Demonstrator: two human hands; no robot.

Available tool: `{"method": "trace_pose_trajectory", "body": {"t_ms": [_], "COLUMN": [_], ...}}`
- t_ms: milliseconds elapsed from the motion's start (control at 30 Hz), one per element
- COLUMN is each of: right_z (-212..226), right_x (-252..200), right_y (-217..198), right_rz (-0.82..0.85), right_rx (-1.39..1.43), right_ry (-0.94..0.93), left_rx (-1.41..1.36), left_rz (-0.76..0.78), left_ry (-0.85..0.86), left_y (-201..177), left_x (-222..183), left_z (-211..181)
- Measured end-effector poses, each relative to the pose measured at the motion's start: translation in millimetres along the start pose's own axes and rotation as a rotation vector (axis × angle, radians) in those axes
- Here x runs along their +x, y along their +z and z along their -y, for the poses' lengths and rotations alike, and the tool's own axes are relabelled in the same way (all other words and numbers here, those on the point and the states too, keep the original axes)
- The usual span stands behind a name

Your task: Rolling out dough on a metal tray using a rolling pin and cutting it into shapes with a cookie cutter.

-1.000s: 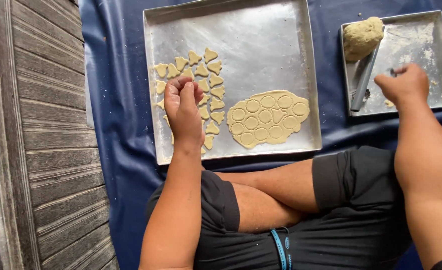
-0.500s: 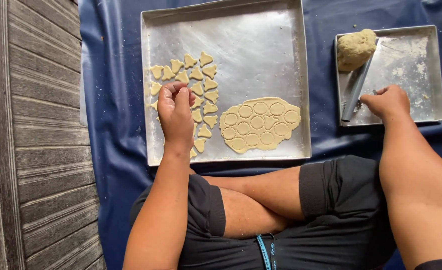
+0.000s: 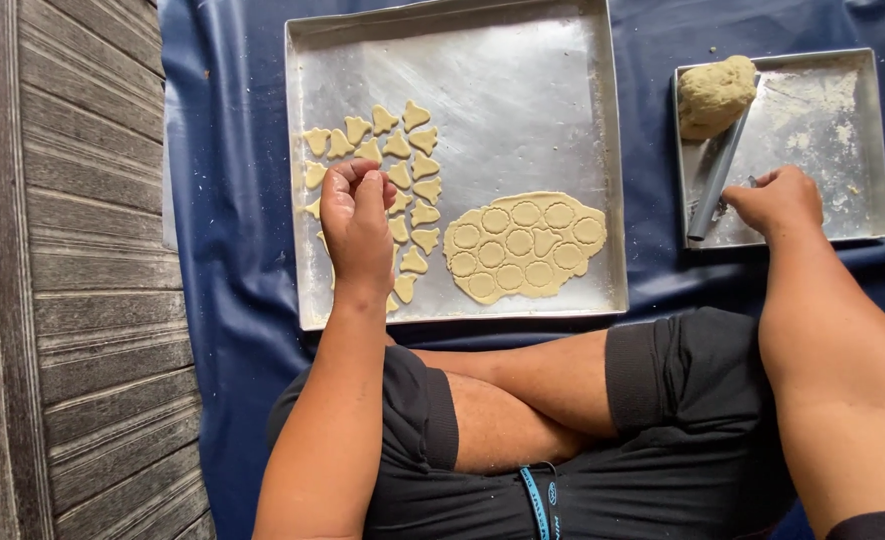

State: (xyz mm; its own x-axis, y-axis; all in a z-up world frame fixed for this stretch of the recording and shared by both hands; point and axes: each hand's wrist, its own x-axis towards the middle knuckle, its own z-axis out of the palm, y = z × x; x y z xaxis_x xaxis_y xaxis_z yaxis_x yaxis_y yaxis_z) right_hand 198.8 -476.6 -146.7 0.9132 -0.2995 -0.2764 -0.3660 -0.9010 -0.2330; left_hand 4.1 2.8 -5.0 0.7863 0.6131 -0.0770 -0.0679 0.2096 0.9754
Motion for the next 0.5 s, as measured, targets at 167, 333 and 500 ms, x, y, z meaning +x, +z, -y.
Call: {"method": "trace_pose_trajectory", "body": {"t_ms": [167,333,500], "right_z": [0.5,-0.1,1.8], "right_x": [-0.8,3.0,0.6], "right_y": [0.3,2.6,1.1], "right_rz": [-0.01,-0.001,0.004], "right_rx": [0.015,0.01,0.027], "right_ry": [-0.021,0.006,0.014], "left_rx": [0.026,0.042,0.061], "left_rz": [-0.005,-0.006,-0.01], "left_ry": [-0.001,-0.001,-0.003], "left_y": [1.4,2.4,3.5], "left_x": [0.1,-0.5,-0.9], "left_z": [-2.2,-3.2,-3.9]}}
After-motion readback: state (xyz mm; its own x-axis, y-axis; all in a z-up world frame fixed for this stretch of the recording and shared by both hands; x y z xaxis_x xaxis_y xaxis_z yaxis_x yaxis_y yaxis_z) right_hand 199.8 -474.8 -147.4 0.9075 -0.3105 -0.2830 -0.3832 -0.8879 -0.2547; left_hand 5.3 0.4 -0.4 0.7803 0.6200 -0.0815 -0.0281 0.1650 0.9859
